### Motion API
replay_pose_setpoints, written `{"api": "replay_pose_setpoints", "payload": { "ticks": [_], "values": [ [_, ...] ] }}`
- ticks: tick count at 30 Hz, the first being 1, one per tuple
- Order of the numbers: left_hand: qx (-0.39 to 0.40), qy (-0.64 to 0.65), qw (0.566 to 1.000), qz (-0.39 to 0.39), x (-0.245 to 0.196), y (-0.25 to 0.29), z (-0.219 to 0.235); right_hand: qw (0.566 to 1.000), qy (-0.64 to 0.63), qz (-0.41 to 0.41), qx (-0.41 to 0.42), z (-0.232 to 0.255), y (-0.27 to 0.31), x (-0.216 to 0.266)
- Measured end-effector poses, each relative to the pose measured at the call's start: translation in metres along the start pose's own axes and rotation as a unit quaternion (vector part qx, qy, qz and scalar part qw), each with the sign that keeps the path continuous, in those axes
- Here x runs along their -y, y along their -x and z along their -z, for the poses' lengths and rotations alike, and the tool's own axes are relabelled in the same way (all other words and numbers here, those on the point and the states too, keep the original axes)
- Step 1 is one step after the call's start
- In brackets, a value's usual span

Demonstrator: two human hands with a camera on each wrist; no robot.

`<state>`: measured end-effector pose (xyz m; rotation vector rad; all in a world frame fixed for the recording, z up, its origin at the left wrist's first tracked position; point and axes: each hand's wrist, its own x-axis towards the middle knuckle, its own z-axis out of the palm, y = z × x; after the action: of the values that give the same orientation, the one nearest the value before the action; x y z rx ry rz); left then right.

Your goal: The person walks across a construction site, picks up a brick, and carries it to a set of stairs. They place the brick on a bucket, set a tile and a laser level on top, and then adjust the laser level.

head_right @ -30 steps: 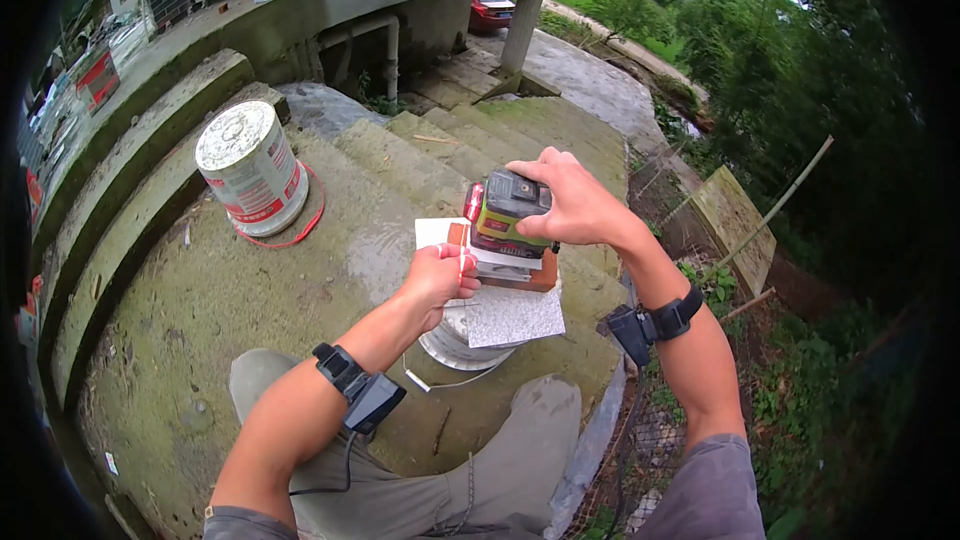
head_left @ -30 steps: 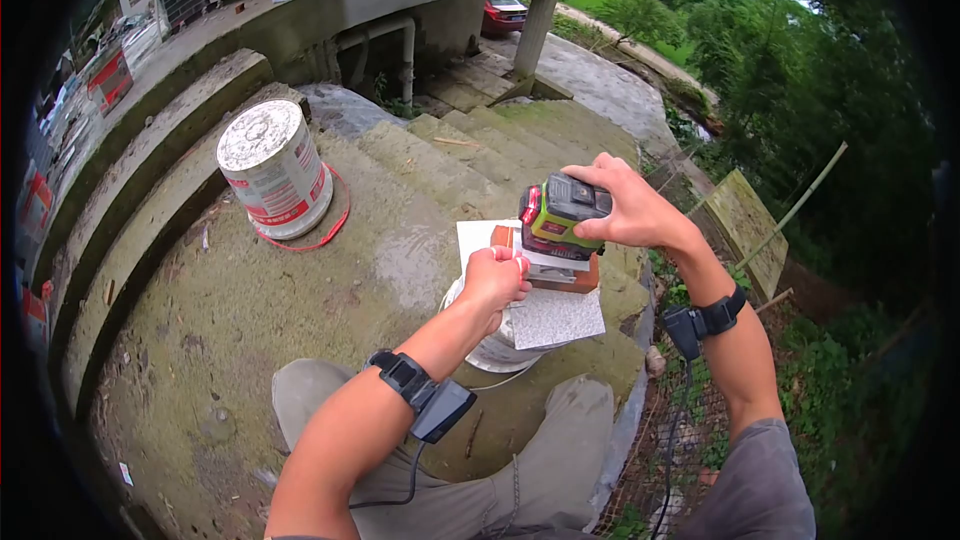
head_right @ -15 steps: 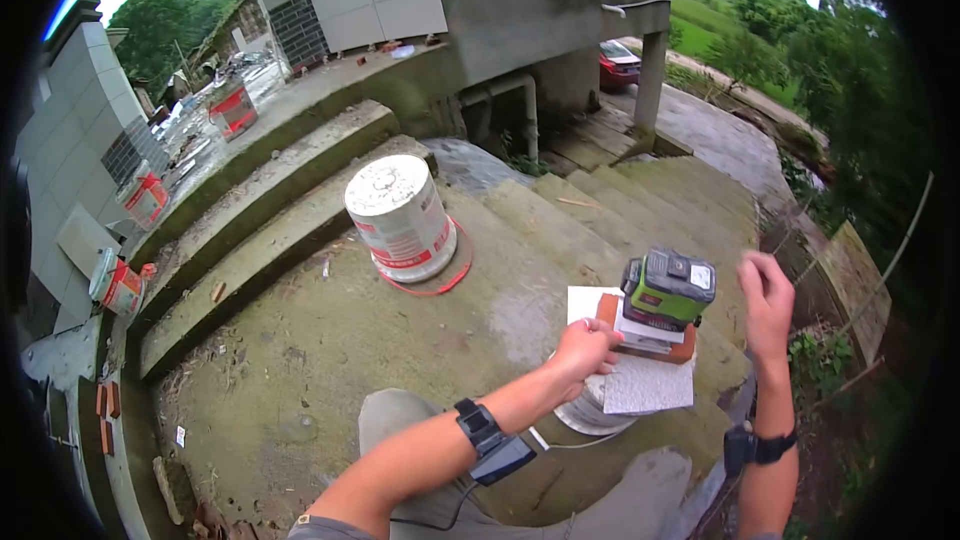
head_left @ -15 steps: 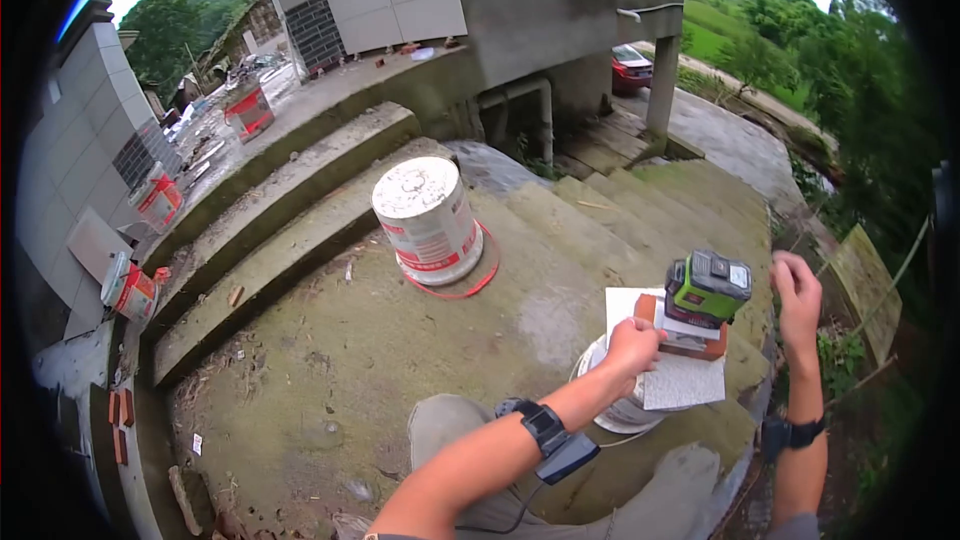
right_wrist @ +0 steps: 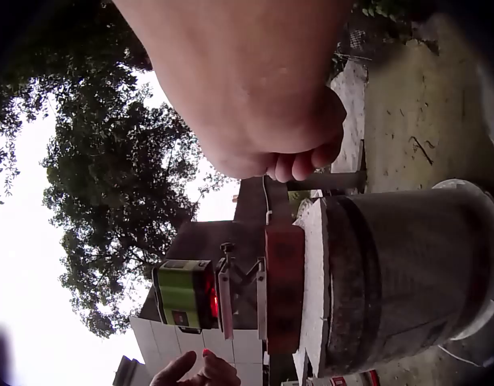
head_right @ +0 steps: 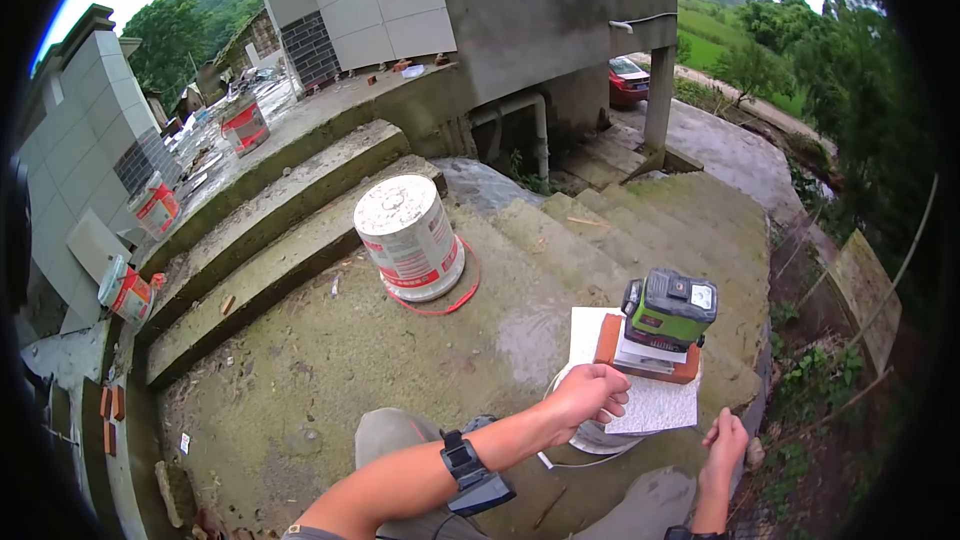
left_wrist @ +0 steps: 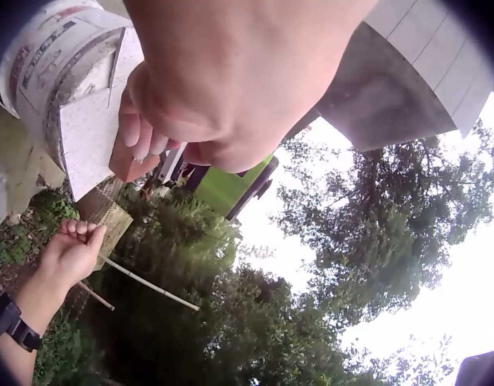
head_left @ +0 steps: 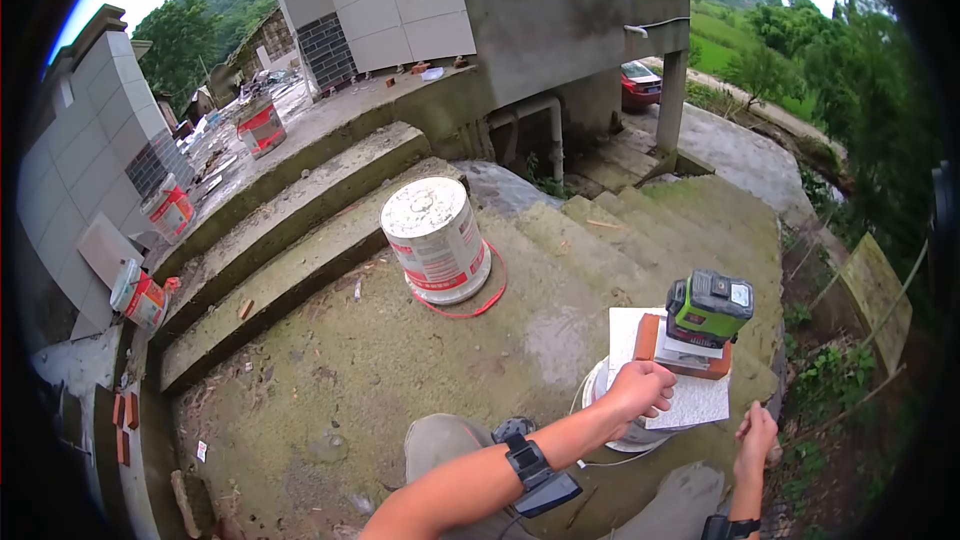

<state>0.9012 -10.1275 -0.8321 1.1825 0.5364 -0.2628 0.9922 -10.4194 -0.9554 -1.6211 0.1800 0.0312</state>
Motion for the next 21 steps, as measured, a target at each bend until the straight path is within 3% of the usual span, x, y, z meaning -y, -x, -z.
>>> {"api": "replay_pose_setpoints", "payload": {
  "ticks": [6, 14, 17, 19, 20, 21],
  "values": [
    [-0.001, -0.010, 1.000, 0.003, 0.004, -0.002, -0.002, 0.999, -0.007, -0.043, 0.007, -0.006, 0.018, -0.015],
    [-0.016, -0.005, 1.000, 0.003, 0.004, -0.001, 0.002, 0.999, -0.022, -0.027, 0.020, -0.012, 0.017, -0.011],
    [-0.025, 0.011, 1.000, -0.010, 0.005, -0.003, 0.002, 0.999, -0.022, -0.029, 0.018, -0.006, 0.011, -0.018],
    [0.003, -0.044, 0.999, -0.025, 0.016, -0.016, 0.008, 0.999, -0.019, -0.041, 0.009, -0.001, 0.006, -0.030],
    [-0.001, -0.045, 0.997, -0.061, 0.030, -0.030, 0.005, 0.999, 0.017, -0.030, -0.005, 0.003, -0.007, -0.050],
    [-0.010, -0.046, 0.997, -0.061, 0.032, -0.034, 0.001, 0.995, -0.004, -0.041, 0.086, 0.011, 0.005, -0.028]
  ]
}}
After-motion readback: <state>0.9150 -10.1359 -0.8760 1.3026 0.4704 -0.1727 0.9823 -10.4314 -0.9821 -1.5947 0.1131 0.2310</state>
